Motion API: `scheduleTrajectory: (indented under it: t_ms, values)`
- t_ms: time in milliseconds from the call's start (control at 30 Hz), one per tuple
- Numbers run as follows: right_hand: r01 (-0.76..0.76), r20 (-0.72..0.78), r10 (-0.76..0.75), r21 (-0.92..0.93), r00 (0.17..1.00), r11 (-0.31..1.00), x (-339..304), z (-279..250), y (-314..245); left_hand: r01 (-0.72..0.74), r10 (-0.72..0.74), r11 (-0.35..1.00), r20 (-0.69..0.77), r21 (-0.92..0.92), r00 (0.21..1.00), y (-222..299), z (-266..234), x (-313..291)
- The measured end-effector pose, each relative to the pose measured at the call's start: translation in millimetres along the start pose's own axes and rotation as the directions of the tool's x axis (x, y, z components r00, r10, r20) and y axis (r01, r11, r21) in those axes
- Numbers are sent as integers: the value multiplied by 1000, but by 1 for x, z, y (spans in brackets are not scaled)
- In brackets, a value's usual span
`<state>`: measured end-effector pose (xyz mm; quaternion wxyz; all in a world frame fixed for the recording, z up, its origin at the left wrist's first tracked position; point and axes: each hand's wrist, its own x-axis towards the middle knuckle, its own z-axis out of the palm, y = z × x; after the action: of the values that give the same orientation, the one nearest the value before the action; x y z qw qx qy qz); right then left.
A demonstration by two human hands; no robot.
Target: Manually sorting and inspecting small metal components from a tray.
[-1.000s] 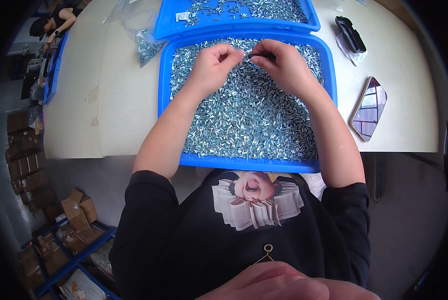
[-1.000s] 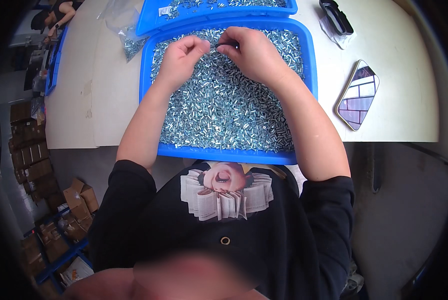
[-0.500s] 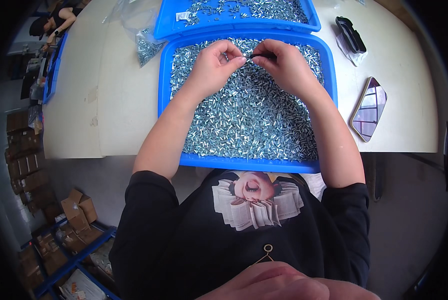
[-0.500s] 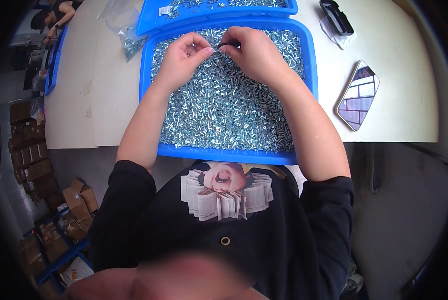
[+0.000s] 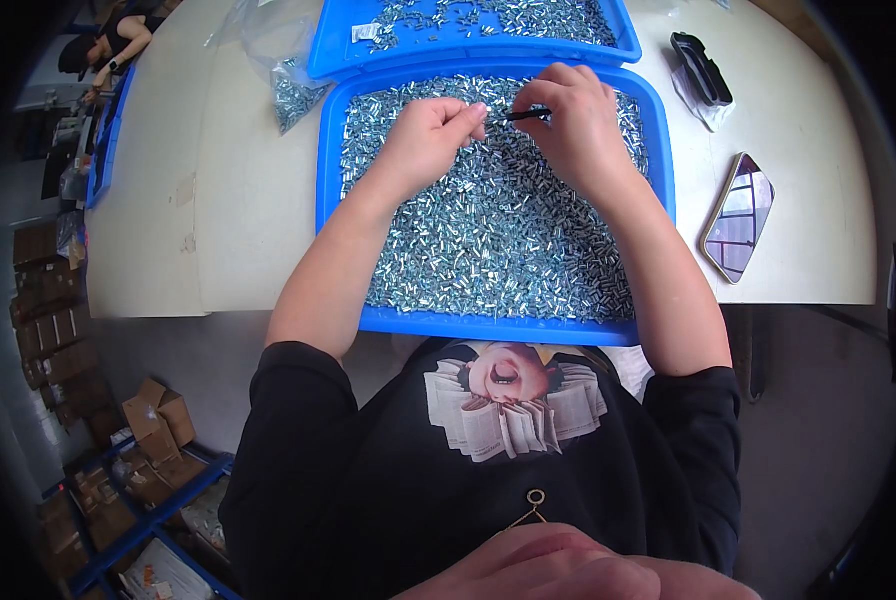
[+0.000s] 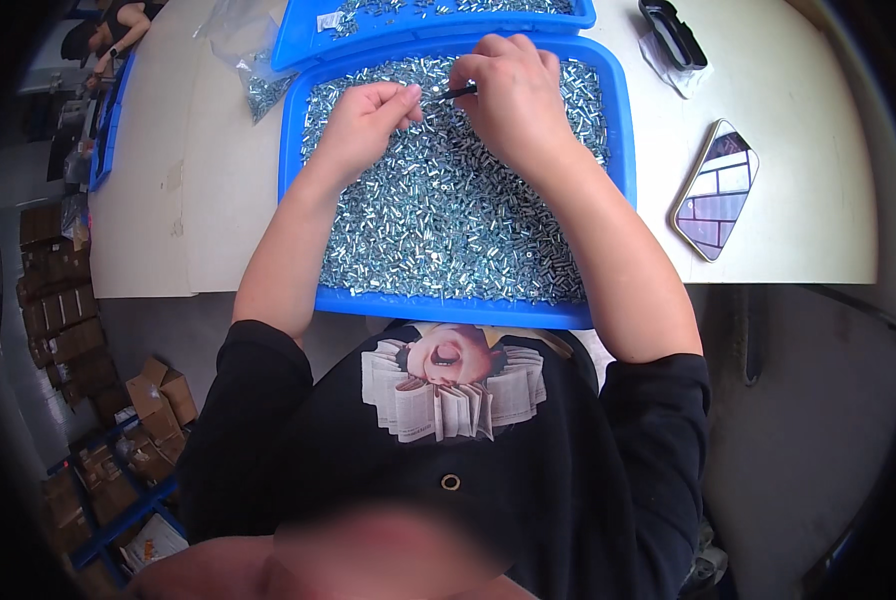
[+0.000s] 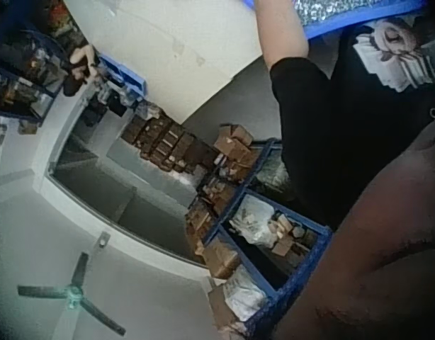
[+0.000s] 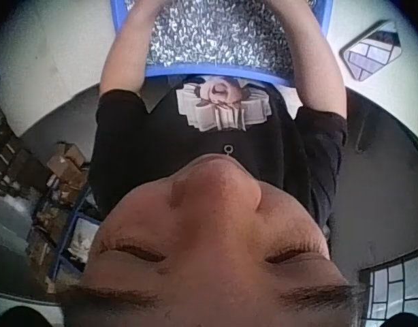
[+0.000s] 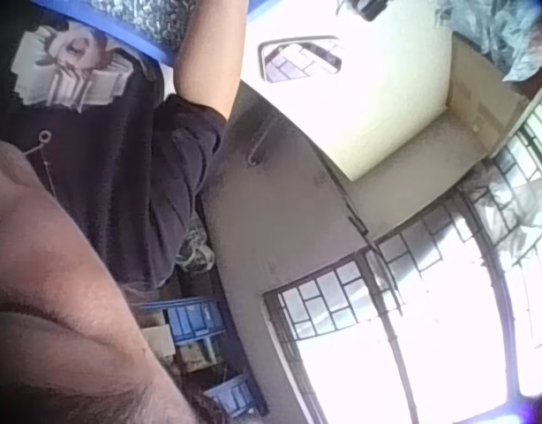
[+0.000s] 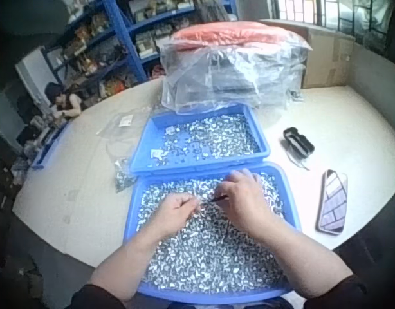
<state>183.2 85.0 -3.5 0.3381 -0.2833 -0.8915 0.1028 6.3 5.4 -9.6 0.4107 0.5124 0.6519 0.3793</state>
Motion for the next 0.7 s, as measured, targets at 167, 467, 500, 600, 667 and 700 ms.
scheduleTrajectory:
  t_ms: [167,467,500,600,667,700]
  values:
    - [-161,-47,177,238,983,958,3,0,-1,157,-158,929,24,-334,987,11,-3,-2]
    - [-281,155,290,838,944,468,5,3,6,-105,46,917,-159,-386,986,8,-1,-2]
    - [-282,153,285,823,946,494,5,3,5,-107,48,915,-157,-390,986,9,-1,-2]
    - [-297,159,291,796,944,528,5,3,6,-108,54,914,-147,-391,988,11,-1,-4]
    - [-312,166,303,783,938,537,3,1,9,-107,57,915,-136,-389,989,9,1,-2]
    - [-392,229,337,719,913,574,4,-1,9,-191,136,911,-170,-365,976,6,1,-1]
